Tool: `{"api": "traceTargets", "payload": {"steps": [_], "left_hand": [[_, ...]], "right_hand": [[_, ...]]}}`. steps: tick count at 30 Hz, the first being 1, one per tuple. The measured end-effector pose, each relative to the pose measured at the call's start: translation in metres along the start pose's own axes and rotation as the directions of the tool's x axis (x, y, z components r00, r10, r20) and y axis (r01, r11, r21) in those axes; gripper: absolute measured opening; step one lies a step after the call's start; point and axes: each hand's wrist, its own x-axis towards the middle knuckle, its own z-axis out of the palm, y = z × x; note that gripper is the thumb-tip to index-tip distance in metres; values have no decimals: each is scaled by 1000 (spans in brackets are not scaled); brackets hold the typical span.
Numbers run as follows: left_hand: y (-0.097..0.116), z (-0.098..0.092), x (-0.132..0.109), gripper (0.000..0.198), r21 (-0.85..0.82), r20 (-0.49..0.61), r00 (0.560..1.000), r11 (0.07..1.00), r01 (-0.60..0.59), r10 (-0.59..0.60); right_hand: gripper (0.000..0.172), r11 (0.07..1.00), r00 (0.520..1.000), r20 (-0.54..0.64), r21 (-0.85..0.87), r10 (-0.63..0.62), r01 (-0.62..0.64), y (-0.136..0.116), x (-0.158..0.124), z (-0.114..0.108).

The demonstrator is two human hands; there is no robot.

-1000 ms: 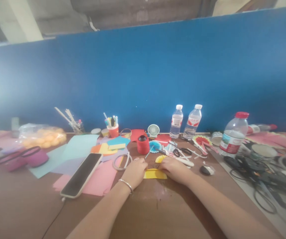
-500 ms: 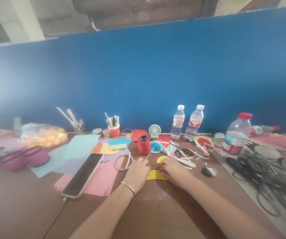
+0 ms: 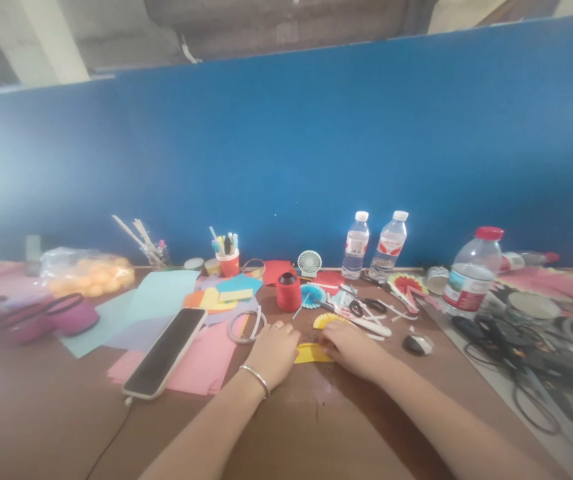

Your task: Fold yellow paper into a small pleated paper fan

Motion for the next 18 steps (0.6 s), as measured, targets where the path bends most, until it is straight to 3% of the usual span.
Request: {"api": "traceTargets", "payload": {"steps": [6,15,18], "left_hand": [[0,-2,1,11,-78,23,1000,997,10,-8],[-3,1,2,13,-115,47,998,993,41,-36],[-2,0,1,13,-122,43,998,992,43,-38]], "right_hand": [[17,999,995,-81,7,-49,50,-1,2,2],[18,995,998,-47,-92,-52,47,-7,0,-4],[20,992,995,-89,-123,-44,33,-10,-1,-5]]}}
